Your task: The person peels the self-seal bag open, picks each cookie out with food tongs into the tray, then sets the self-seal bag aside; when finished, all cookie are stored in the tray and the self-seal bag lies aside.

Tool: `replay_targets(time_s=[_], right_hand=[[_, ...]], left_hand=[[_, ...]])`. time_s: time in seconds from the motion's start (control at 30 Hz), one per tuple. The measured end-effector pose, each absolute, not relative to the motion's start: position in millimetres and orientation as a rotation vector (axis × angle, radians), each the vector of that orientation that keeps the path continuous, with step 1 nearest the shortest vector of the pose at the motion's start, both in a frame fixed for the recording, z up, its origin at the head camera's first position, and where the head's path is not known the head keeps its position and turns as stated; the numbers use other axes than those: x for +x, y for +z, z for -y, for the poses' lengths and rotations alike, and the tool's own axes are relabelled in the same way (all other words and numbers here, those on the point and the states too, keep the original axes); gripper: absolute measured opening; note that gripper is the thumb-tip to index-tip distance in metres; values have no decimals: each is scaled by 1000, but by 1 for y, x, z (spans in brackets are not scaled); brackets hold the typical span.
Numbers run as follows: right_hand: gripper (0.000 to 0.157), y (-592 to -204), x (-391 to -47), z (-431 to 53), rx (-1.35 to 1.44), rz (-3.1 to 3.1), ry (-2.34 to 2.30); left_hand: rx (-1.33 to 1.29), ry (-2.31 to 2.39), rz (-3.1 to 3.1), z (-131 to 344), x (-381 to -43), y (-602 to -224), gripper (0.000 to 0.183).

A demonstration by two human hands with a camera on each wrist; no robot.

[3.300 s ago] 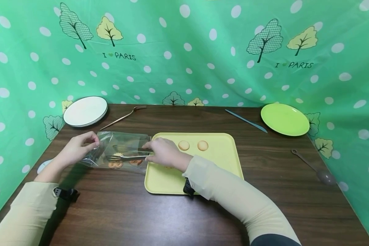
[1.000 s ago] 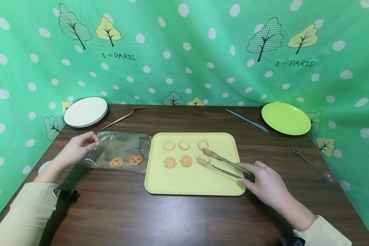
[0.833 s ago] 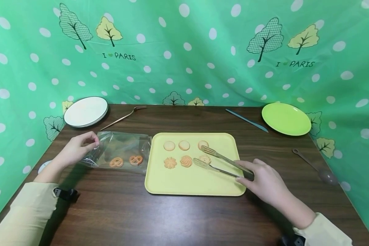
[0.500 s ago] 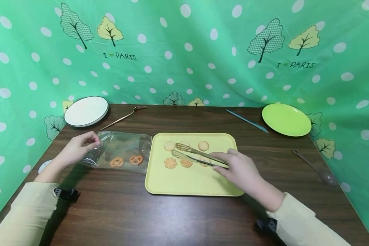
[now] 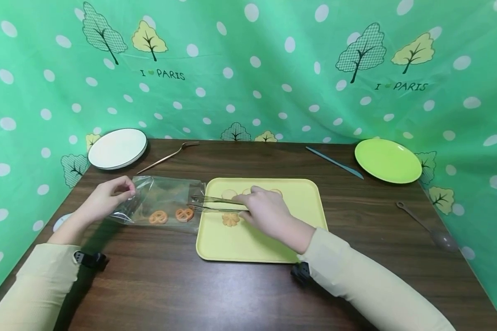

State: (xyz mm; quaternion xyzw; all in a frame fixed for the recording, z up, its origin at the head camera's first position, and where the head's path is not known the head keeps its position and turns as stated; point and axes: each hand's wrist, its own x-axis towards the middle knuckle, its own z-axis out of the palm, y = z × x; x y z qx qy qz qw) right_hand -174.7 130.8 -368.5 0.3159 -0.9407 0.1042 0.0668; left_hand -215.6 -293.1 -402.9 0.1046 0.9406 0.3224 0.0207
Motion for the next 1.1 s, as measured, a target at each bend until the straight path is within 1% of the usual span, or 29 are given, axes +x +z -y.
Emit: replay_targets(time_s=[0.3, 0.73, 1.1], right_hand=[[41, -375, -179, -109, 1038, 2909, 387], [36, -390, -178, -97, 1073, 2851, 417], [38, -387, -177, -98, 1013, 2867, 480]], left_hand=[[282, 1003, -2907, 291, -216, -402, 7], [313, 1010, -2905, 294, -217, -402, 10], [299, 1006, -2905, 295, -216, -402, 8]])
